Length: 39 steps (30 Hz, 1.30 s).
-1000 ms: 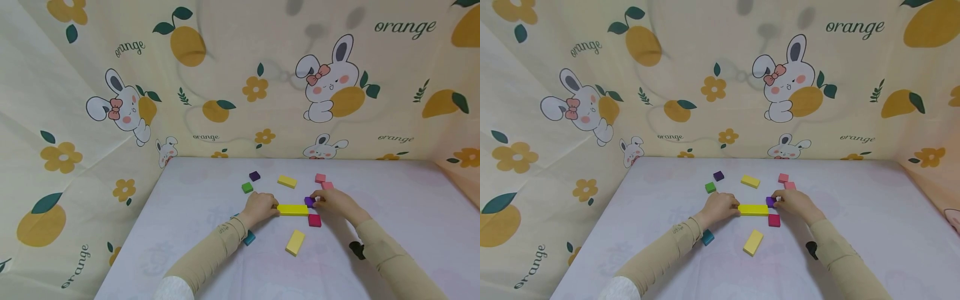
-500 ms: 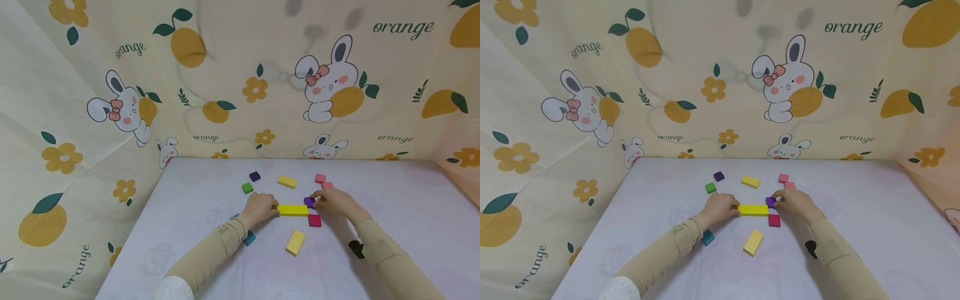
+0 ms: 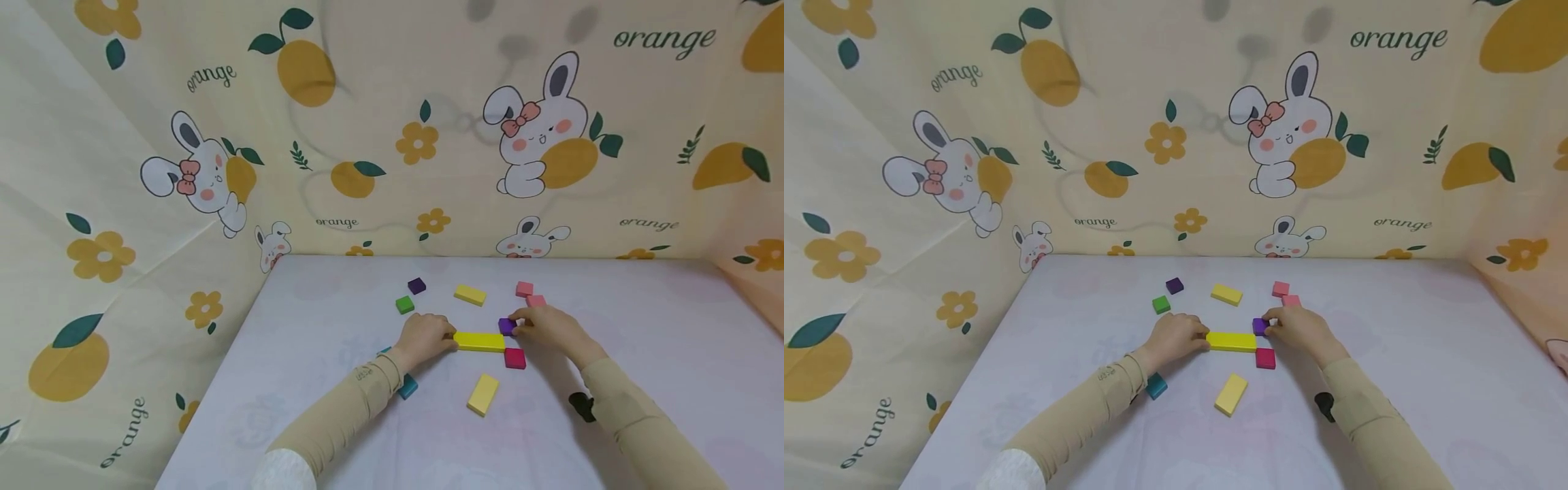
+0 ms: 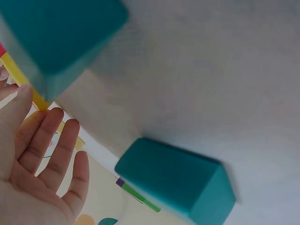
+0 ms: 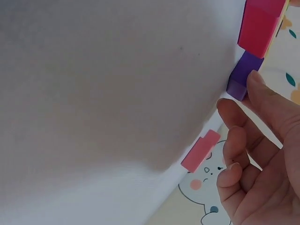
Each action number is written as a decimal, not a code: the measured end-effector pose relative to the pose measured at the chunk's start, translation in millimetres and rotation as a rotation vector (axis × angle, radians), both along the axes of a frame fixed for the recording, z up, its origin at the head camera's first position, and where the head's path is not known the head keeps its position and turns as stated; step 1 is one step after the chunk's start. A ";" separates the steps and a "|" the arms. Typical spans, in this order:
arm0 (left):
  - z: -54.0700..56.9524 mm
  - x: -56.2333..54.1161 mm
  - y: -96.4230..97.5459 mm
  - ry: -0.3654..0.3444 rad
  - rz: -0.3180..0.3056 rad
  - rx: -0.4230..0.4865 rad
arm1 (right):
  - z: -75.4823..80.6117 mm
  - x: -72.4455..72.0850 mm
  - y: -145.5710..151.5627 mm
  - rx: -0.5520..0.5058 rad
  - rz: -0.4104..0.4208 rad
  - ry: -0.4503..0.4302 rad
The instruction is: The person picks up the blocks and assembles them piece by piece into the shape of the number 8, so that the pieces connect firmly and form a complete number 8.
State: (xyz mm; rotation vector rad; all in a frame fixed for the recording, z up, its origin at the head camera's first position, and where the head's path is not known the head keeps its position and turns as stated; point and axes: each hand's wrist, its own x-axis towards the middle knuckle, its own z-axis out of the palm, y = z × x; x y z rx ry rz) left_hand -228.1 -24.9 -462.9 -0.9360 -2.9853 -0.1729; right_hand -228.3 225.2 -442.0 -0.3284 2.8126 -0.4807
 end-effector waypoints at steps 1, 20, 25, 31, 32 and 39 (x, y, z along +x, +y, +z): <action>0.2 0.0 -0.2 -0.002 -0.001 0.003 | 0.3 -0.1 -0.2 0.000 0.000 -0.001; -0.3 0.2 -1.5 -0.029 -0.016 -0.012 | 0.7 1.2 0.3 -0.008 0.024 -0.004; 0.8 0.5 -2.5 -0.047 -0.017 -0.011 | -0.1 1.1 0.0 -0.003 0.016 -0.008; 4.6 2.9 -9.1 -0.081 0.007 0.021 | -2.4 0.1 -1.0 0.001 -0.010 -0.027; 5.2 3.6 -11.1 -0.075 0.011 0.026 | -2.4 0.2 -1.1 0.001 -0.013 -0.029; 12.4 12.8 -28.0 -0.074 0.020 0.034 | -1.2 1.0 -0.5 -0.011 -0.021 -0.039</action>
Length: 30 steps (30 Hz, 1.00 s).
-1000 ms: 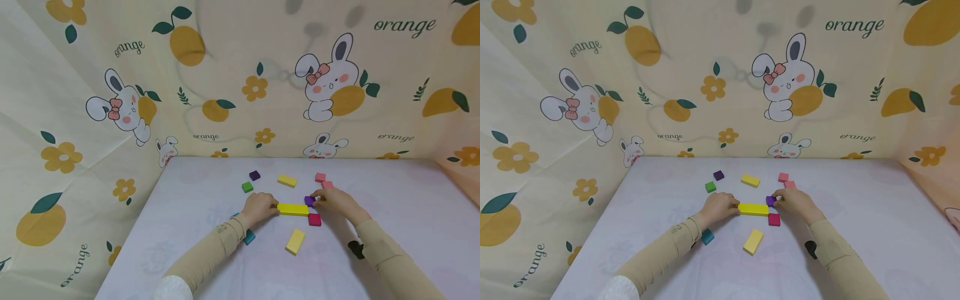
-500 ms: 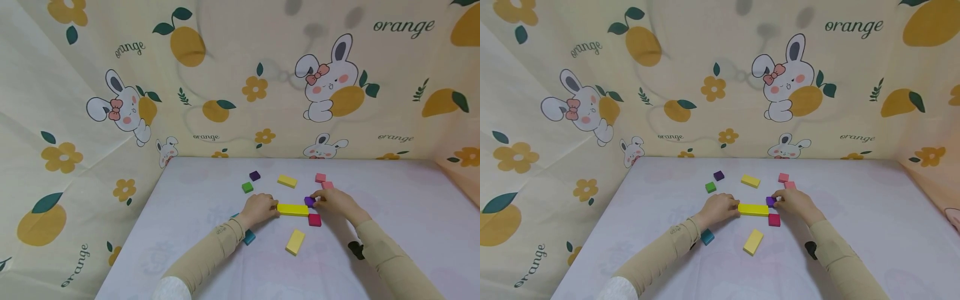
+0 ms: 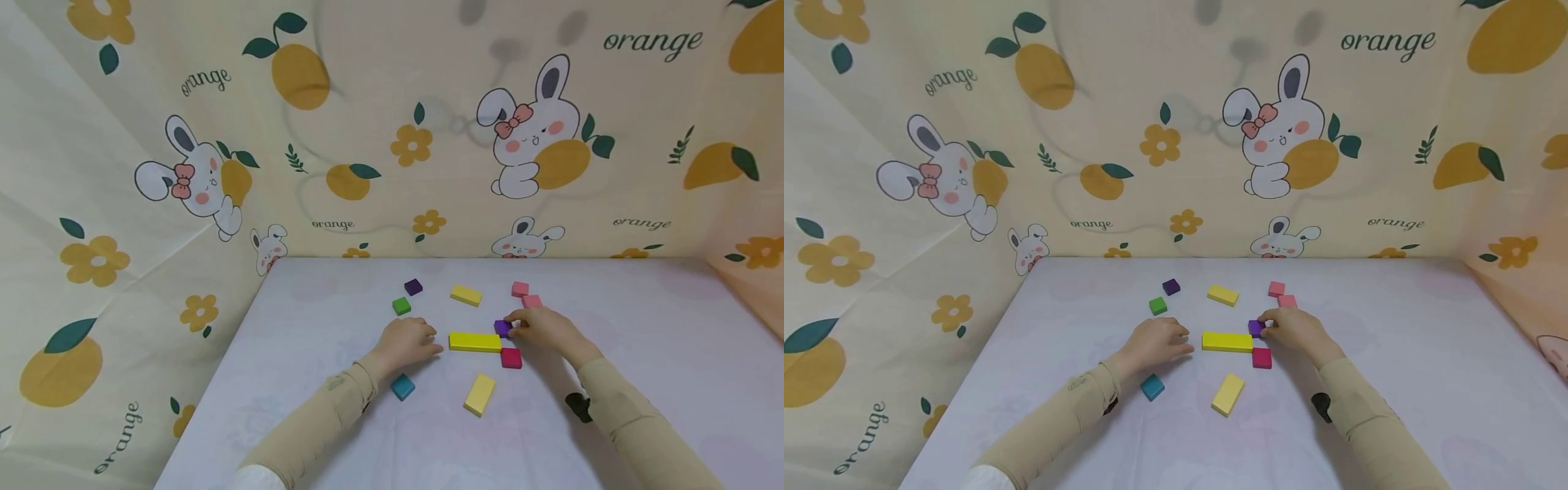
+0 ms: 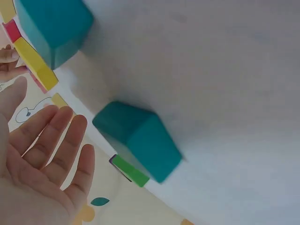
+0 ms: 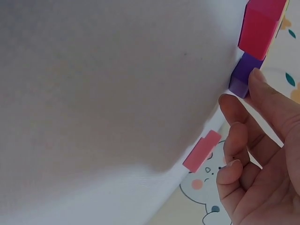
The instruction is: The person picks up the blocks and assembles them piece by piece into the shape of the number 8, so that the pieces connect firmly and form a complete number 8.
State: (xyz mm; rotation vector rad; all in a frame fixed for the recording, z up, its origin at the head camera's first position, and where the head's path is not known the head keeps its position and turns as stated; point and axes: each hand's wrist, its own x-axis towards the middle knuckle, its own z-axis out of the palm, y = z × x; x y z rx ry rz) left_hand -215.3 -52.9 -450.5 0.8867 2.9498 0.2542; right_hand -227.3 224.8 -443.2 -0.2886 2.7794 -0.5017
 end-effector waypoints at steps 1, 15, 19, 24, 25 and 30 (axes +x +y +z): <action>0.6 2.0 -2.7 -0.005 0.000 -0.003 | 0.2 0.1 0.0 -0.003 0.000 -0.001; 2.7 32.8 -32.5 -0.019 -0.011 -0.050 | 0.3 0.9 0.8 -0.013 0.006 0.011; 3.5 43.0 -40.7 -0.003 -0.001 -0.046 | 1.1 2.0 1.0 -0.016 0.006 0.012; 3.6 53.1 -50.4 -0.025 0.031 -0.036 | 0.6 1.9 1.2 -0.024 0.002 0.010; 3.4 54.9 -52.1 -0.030 0.037 -0.034 | 0.4 1.8 1.2 -0.024 0.000 0.009; 1.6 61.7 -59.2 -0.026 0.049 -0.048 | -0.5 0.6 2.2 -0.028 -0.005 0.004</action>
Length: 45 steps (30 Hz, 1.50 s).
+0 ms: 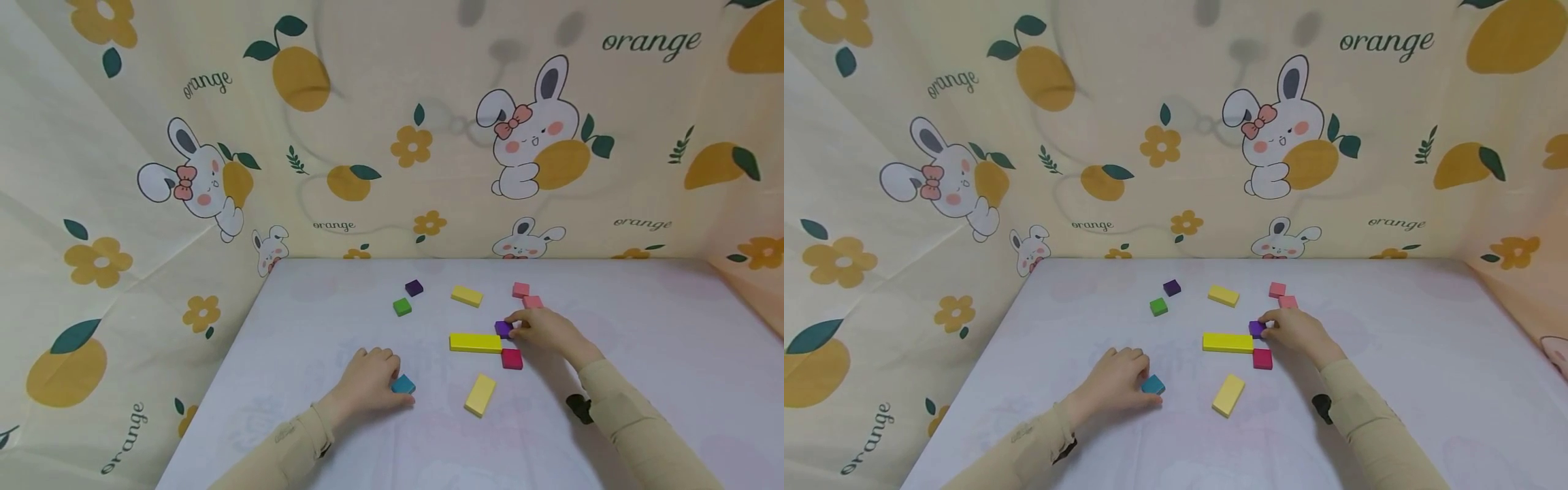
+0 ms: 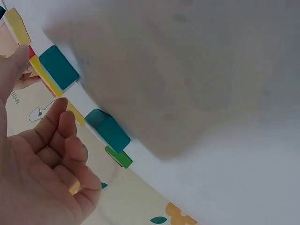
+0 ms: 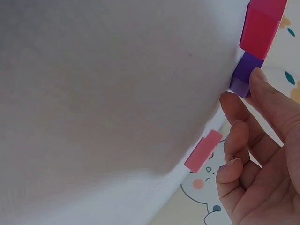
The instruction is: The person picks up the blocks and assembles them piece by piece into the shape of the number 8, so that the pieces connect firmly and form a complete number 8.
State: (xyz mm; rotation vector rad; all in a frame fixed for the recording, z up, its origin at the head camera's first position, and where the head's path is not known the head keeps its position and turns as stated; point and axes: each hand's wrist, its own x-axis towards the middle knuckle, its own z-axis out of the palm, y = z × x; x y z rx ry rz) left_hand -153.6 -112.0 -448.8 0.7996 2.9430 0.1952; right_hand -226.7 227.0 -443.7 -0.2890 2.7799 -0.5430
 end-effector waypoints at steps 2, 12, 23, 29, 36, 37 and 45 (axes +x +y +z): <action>-1.1 1.4 -2.2 0.020 -0.007 -0.012 | -0.1 0.0 0.1 -0.003 0.000 -0.003; -3.3 3.5 -8.6 0.127 -0.065 -0.002 | -1.0 -0.7 0.9 -0.006 0.005 0.001; -4.7 -1.9 -2.4 0.121 -0.064 -0.008 | -2.1 -1.1 1.8 -0.003 0.006 -0.003; -6.9 -8.6 4.5 0.132 -0.061 -0.010 | 0.3 0.8 1.1 -0.006 0.015 0.008; -4.5 -16.9 18.3 0.164 -0.091 -0.026 | -0.5 1.6 1.5 -0.006 0.017 0.022; -4.5 -18.1 20.6 0.163 -0.095 -0.028 | -0.6 1.7 1.7 -0.007 0.018 0.022; -2.2 -26.0 36.5 0.173 -0.121 -0.060 | -0.6 2.8 1.5 -0.014 0.021 0.023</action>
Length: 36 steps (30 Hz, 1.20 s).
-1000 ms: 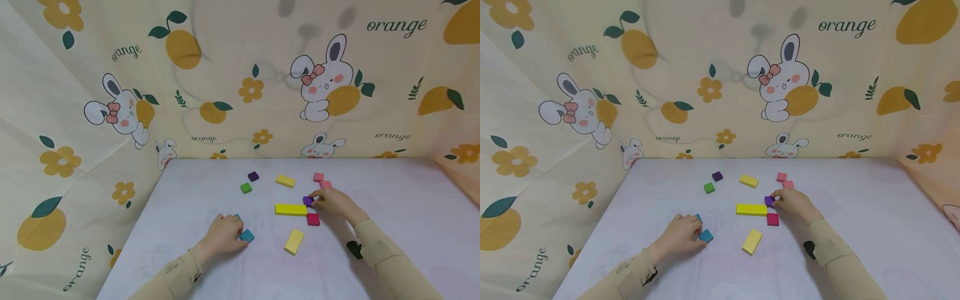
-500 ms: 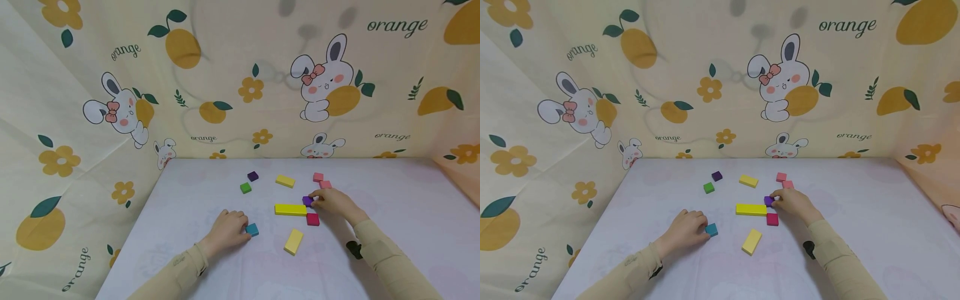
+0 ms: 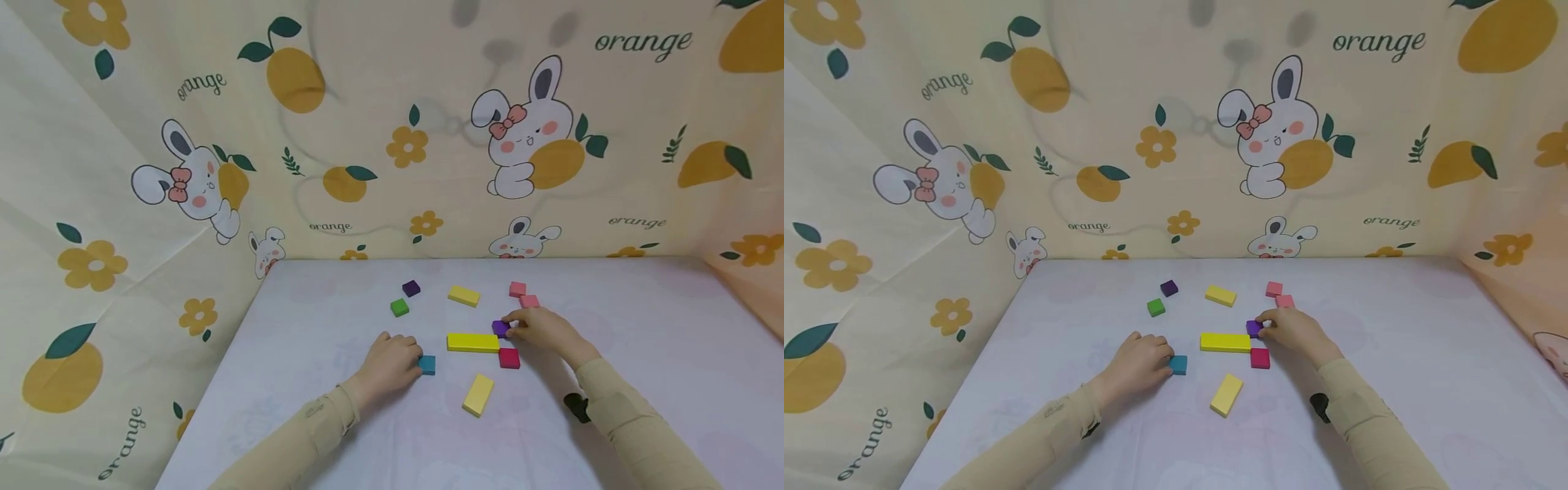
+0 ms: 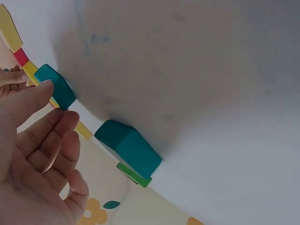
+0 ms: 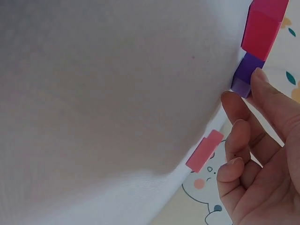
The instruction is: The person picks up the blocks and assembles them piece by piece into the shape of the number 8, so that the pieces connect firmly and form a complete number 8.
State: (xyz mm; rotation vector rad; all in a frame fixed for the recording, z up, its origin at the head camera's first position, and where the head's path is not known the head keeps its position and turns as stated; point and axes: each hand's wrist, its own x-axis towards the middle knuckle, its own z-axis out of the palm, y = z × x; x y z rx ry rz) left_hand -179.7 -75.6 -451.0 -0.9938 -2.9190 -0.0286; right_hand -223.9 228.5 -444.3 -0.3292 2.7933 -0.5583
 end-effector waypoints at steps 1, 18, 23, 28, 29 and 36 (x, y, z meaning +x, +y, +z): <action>0.2 -1.1 1.8 0.002 -0.002 -0.002 | 0.1 0.0 -0.3 0.000 -0.002 -0.002; -6.7 -12.3 23.2 0.014 -0.003 -0.017 | -0.9 -2.3 -0.5 0.001 -0.015 -0.015; -6.9 -12.4 25.1 0.013 0.000 -0.014 | -0.2 -0.1 -0.2 -0.003 -0.018 -0.017; -6.5 -12.2 26.0 0.024 0.006 -0.023 | 0.2 0.2 -0.4 -0.003 -0.015 -0.011; -6.5 -11.9 26.0 0.030 0.006 -0.023 | -0.1 -0.1 -0.3 -0.001 -0.015 -0.010; -6.2 -10.6 24.6 0.047 0.000 -0.020 | -2.2 -1.8 1.3 -0.003 -0.016 -0.022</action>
